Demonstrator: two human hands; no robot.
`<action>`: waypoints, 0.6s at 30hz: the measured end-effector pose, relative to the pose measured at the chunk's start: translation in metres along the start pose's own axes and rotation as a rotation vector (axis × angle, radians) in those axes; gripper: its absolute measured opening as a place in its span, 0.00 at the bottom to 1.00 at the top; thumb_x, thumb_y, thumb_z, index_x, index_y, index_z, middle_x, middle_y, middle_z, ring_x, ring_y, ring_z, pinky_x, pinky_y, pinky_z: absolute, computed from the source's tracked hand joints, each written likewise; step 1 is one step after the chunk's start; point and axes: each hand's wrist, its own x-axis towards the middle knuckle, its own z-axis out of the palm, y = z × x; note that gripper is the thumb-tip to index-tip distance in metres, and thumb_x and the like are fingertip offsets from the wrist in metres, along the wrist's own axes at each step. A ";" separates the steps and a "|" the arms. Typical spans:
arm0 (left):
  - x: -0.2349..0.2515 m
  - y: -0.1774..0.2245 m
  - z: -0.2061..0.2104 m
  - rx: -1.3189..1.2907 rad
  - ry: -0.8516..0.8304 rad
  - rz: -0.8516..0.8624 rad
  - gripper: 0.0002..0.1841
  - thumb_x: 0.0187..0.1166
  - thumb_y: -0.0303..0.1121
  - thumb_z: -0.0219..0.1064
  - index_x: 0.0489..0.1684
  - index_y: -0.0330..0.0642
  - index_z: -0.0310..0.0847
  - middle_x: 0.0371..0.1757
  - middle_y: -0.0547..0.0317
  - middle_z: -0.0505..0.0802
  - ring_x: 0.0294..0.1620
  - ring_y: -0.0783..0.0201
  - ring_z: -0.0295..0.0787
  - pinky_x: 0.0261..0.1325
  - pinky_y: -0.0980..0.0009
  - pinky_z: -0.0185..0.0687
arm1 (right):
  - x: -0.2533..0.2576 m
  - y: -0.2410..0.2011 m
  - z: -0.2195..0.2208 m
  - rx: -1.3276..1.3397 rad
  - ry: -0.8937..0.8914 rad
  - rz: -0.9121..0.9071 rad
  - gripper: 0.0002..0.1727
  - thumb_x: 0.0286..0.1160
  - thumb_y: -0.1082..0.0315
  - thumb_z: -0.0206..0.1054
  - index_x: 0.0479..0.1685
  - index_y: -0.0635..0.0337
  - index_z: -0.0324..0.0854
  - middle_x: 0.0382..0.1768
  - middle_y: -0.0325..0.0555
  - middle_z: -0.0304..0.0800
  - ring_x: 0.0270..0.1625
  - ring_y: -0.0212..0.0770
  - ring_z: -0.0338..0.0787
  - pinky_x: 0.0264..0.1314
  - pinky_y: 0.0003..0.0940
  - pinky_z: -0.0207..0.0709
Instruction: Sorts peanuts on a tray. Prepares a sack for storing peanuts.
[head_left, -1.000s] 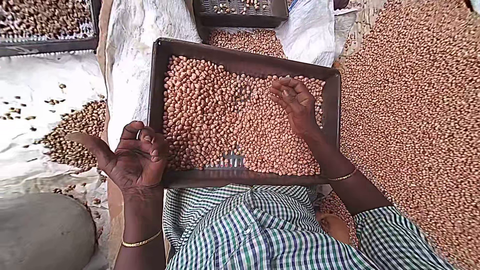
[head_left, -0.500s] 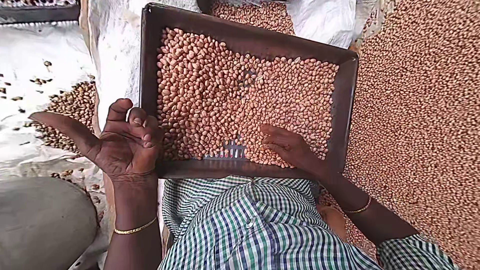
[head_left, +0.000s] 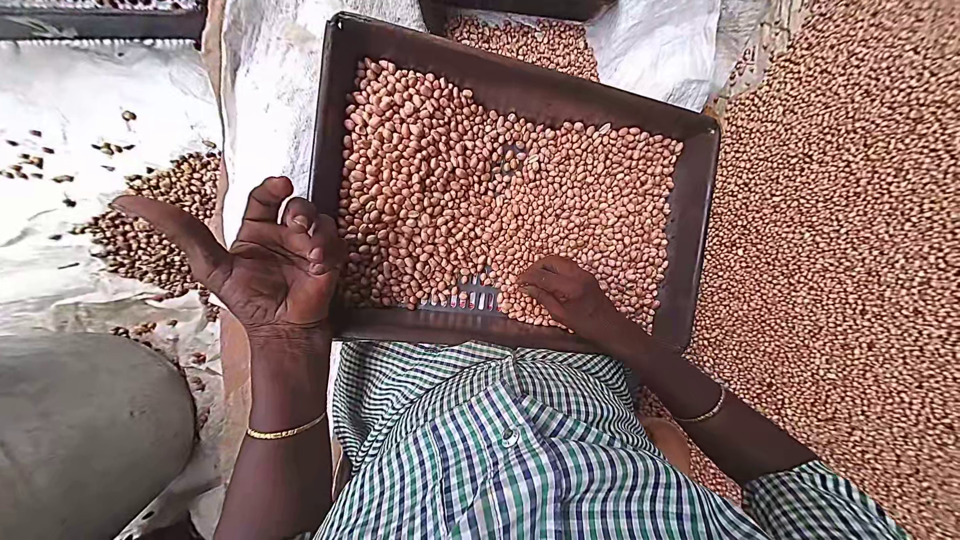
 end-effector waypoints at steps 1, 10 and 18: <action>0.000 0.000 0.001 0.004 0.003 -0.002 0.49 0.71 0.80 0.15 0.45 0.56 0.78 0.23 0.73 0.77 0.16 0.81 0.69 0.19 0.88 0.65 | 0.001 0.000 0.003 -0.017 -0.037 -0.011 0.10 0.73 0.74 0.68 0.46 0.66 0.93 0.41 0.59 0.93 0.45 0.56 0.93 0.50 0.42 0.86; 0.002 0.001 -0.001 -0.081 -0.032 0.014 0.47 0.75 0.78 0.19 0.39 0.51 0.77 0.12 0.73 0.69 0.07 0.80 0.61 0.11 0.86 0.57 | 0.059 -0.006 -0.054 0.583 -0.144 0.279 0.05 0.71 0.80 0.70 0.41 0.65 0.87 0.31 0.34 0.89 0.28 0.19 0.81 0.34 0.14 0.77; 0.005 0.000 -0.005 -0.158 -0.032 0.079 0.45 0.75 0.79 0.24 0.37 0.52 0.80 0.15 0.75 0.74 0.10 0.82 0.66 0.14 0.89 0.62 | 0.093 0.006 -0.026 0.723 0.043 -0.112 0.20 0.77 0.80 0.47 0.58 0.79 0.82 0.61 0.54 0.91 0.68 0.39 0.88 0.77 0.34 0.77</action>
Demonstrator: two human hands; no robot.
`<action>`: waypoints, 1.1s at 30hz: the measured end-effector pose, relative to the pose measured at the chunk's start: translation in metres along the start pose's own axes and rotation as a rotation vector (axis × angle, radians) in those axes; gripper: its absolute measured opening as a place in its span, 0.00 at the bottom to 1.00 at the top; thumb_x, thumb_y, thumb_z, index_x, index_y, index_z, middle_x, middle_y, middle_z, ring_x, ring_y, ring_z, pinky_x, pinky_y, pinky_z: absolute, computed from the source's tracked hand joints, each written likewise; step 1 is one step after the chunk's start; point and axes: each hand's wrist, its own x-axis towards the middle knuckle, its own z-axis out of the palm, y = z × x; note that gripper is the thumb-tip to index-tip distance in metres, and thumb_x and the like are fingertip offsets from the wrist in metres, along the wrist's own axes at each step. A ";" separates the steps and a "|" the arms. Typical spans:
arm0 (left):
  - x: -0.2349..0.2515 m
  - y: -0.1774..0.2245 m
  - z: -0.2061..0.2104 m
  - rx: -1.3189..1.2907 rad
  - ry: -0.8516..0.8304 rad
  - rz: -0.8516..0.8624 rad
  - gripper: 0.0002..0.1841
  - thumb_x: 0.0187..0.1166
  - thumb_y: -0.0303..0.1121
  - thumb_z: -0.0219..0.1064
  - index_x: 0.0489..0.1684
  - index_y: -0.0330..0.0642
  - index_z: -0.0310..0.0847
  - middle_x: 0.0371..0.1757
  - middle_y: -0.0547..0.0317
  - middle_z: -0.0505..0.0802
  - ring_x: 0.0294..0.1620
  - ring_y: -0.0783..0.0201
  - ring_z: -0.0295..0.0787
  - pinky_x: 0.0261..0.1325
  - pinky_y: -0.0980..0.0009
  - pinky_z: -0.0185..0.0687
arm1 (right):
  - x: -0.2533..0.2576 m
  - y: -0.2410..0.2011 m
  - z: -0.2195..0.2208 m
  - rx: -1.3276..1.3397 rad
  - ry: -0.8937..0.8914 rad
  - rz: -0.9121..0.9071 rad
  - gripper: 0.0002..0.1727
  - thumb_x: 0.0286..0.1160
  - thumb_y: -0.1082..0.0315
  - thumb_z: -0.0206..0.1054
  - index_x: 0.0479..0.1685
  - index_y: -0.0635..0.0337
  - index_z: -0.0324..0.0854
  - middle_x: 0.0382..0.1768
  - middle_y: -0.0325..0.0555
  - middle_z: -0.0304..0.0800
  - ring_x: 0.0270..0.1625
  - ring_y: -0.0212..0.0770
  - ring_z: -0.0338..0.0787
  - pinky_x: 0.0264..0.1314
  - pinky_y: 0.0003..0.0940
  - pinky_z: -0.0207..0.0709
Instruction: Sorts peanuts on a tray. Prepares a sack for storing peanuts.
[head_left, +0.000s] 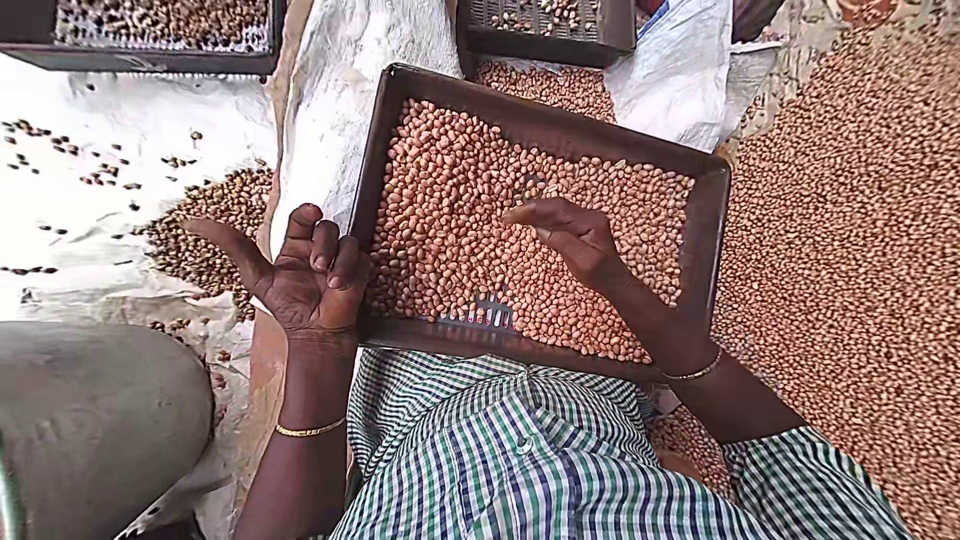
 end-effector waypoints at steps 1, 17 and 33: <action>0.000 0.000 0.000 -0.028 0.008 -0.004 0.45 0.75 0.79 0.24 0.36 0.51 0.79 0.14 0.74 0.72 0.09 0.82 0.65 0.13 0.88 0.60 | -0.001 0.000 0.010 -0.044 -0.131 -0.027 0.20 0.71 0.83 0.49 0.56 0.81 0.83 0.61 0.60 0.90 0.71 0.45 0.86 0.81 0.35 0.72; -0.003 0.001 0.006 -0.020 0.034 -0.002 0.43 0.78 0.76 0.22 0.31 0.52 0.75 0.11 0.75 0.66 0.05 0.82 0.56 0.09 0.87 0.52 | -0.081 -0.014 -0.069 -0.592 -0.746 0.208 0.24 0.65 0.66 0.54 0.51 0.49 0.96 0.74 0.57 0.84 0.83 0.77 0.67 0.75 0.89 0.41; 0.005 0.000 0.006 -0.028 0.096 0.017 0.47 0.74 0.80 0.21 0.33 0.52 0.79 0.13 0.74 0.71 0.09 0.81 0.66 0.13 0.87 0.60 | 0.091 0.056 -0.014 -0.287 -0.188 -0.189 0.26 0.63 0.81 0.50 0.62 0.78 0.83 0.67 0.67 0.86 0.79 0.58 0.79 0.88 0.42 0.60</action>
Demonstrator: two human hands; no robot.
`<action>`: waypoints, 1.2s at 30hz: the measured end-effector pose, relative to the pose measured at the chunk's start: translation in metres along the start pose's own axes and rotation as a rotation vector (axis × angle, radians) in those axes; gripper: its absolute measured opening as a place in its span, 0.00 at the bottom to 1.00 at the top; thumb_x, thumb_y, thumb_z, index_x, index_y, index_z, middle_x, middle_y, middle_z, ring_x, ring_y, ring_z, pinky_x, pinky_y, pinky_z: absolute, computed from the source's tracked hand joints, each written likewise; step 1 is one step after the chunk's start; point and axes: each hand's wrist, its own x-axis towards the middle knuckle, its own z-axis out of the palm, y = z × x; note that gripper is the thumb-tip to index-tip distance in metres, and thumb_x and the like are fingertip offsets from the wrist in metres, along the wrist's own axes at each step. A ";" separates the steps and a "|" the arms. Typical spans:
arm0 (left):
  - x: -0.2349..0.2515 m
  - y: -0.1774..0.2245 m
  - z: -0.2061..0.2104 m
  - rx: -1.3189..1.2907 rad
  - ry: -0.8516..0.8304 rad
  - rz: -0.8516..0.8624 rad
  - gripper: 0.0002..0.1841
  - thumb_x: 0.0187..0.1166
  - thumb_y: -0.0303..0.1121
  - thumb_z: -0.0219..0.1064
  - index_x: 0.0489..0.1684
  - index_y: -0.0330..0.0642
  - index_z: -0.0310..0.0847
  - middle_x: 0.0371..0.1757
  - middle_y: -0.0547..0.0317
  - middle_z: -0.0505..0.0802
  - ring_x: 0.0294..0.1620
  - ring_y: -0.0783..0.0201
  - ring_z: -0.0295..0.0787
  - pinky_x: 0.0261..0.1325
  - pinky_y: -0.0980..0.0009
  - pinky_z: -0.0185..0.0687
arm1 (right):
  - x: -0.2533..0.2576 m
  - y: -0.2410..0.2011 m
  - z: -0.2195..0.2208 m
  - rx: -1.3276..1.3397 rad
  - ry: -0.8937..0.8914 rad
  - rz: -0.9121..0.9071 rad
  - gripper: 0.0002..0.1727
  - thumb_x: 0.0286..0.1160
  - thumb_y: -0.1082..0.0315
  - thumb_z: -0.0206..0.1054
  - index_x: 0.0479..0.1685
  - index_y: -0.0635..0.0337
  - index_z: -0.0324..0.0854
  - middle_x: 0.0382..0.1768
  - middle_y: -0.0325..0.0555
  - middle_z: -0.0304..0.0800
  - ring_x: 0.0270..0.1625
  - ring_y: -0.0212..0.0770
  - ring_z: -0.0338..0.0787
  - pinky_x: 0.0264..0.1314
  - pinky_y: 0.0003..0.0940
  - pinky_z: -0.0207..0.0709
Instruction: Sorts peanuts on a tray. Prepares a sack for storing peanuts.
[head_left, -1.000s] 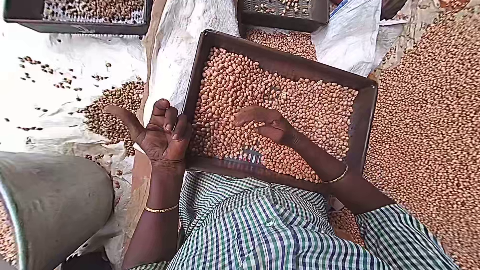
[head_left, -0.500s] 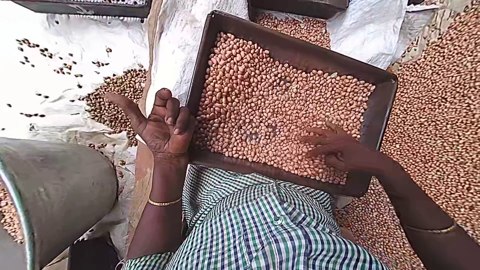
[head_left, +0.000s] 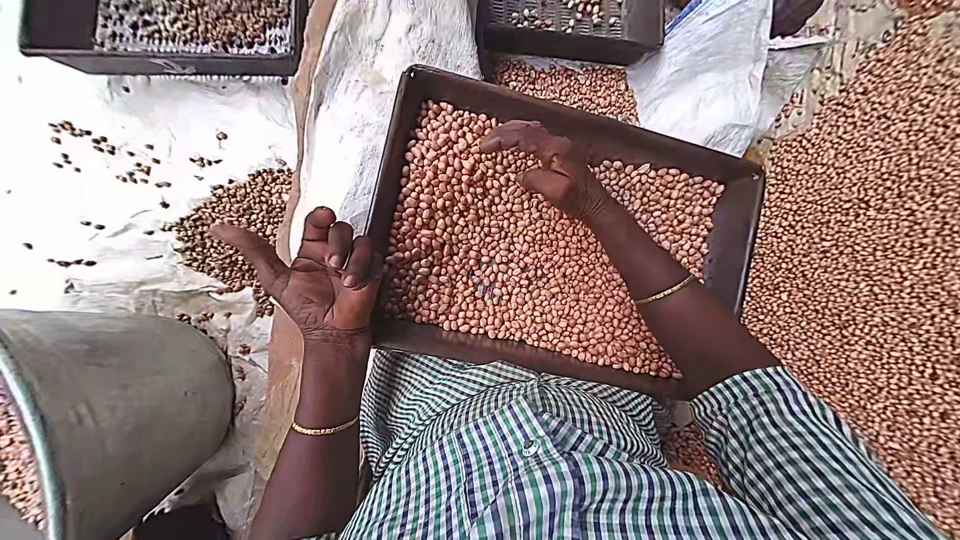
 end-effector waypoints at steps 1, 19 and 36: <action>0.002 0.000 0.001 -0.010 0.028 -0.002 0.47 0.74 0.80 0.20 0.31 0.52 0.79 0.12 0.74 0.72 0.09 0.80 0.66 0.13 0.87 0.61 | 0.015 0.005 0.008 -0.008 -0.050 -0.065 0.26 0.63 0.80 0.51 0.61 0.77 0.84 0.66 0.66 0.87 0.77 0.60 0.79 0.87 0.45 0.59; 0.006 0.000 0.003 -0.017 0.095 0.004 0.51 0.72 0.80 0.18 0.39 0.47 0.81 0.14 0.71 0.77 0.11 0.78 0.71 0.15 0.84 0.67 | -0.132 -0.050 -0.086 -0.350 -0.026 0.432 0.24 0.72 0.81 0.50 0.64 0.73 0.84 0.75 0.63 0.81 0.81 0.57 0.77 0.87 0.48 0.63; 0.004 0.003 0.005 -0.042 0.056 -0.019 0.51 0.70 0.82 0.22 0.35 0.48 0.82 0.14 0.70 0.76 0.11 0.78 0.71 0.13 0.85 0.66 | -0.079 -0.050 0.044 -0.298 -0.014 0.320 0.11 0.75 0.76 0.69 0.52 0.69 0.90 0.75 0.62 0.81 0.70 0.55 0.87 0.73 0.38 0.78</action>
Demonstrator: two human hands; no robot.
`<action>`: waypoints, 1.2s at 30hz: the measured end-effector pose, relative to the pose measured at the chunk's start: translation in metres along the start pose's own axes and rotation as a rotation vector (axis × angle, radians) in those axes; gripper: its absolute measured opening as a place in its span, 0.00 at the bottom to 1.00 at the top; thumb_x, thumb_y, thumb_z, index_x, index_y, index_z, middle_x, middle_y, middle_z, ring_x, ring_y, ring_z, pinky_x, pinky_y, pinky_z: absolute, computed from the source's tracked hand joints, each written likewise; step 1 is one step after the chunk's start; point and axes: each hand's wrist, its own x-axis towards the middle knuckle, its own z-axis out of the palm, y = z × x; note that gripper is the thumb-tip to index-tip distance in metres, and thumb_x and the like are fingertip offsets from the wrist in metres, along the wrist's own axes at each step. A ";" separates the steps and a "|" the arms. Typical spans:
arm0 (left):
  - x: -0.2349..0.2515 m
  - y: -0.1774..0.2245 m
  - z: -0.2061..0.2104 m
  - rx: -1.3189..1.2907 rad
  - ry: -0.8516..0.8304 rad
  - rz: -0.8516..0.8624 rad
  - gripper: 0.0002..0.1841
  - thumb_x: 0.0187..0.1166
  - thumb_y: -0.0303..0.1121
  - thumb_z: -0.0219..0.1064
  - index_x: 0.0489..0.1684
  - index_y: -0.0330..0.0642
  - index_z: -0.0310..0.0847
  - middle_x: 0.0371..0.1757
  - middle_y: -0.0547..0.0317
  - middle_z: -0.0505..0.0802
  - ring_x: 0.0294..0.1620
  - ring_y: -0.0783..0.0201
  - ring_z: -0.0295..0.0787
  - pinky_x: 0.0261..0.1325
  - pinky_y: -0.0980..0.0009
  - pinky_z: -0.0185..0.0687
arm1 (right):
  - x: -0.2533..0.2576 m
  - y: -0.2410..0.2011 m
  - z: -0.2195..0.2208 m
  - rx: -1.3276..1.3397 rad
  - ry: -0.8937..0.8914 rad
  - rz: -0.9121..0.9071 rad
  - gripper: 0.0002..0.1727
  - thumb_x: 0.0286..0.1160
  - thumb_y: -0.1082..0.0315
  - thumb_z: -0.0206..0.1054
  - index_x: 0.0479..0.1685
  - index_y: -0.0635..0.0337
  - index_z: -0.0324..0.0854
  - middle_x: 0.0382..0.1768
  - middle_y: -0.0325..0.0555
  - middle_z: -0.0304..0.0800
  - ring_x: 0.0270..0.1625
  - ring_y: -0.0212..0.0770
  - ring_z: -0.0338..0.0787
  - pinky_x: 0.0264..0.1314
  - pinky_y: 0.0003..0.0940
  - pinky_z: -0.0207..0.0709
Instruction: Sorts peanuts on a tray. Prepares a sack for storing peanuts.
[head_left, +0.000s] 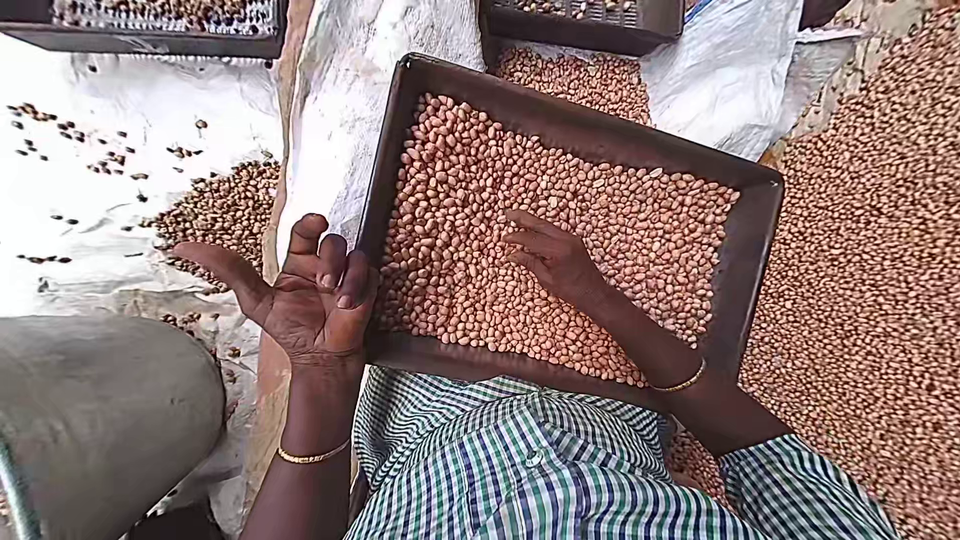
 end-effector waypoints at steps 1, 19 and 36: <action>0.000 0.000 -0.001 -0.011 -0.009 -0.002 0.50 0.70 0.82 0.23 0.36 0.48 0.82 0.14 0.70 0.77 0.11 0.78 0.71 0.14 0.85 0.67 | 0.000 0.001 0.004 -0.061 -0.020 -0.031 0.12 0.75 0.76 0.68 0.52 0.72 0.90 0.75 0.64 0.81 0.71 0.58 0.87 0.75 0.40 0.78; 0.002 -0.001 -0.004 -0.032 0.070 0.038 0.49 0.75 0.77 0.17 0.35 0.47 0.80 0.16 0.68 0.79 0.11 0.76 0.72 0.13 0.84 0.69 | 0.024 0.043 -0.070 -0.130 0.239 0.158 0.12 0.79 0.75 0.64 0.50 0.71 0.92 0.67 0.66 0.86 0.74 0.62 0.83 0.80 0.49 0.70; -0.001 0.001 -0.006 0.007 -0.040 -0.003 0.46 0.74 0.80 0.24 0.34 0.51 0.80 0.14 0.72 0.76 0.10 0.79 0.69 0.14 0.86 0.65 | 0.017 -0.012 -0.007 0.074 -0.084 0.030 0.03 0.71 0.77 0.71 0.39 0.66 0.89 0.37 0.50 0.88 0.33 0.40 0.84 0.38 0.33 0.80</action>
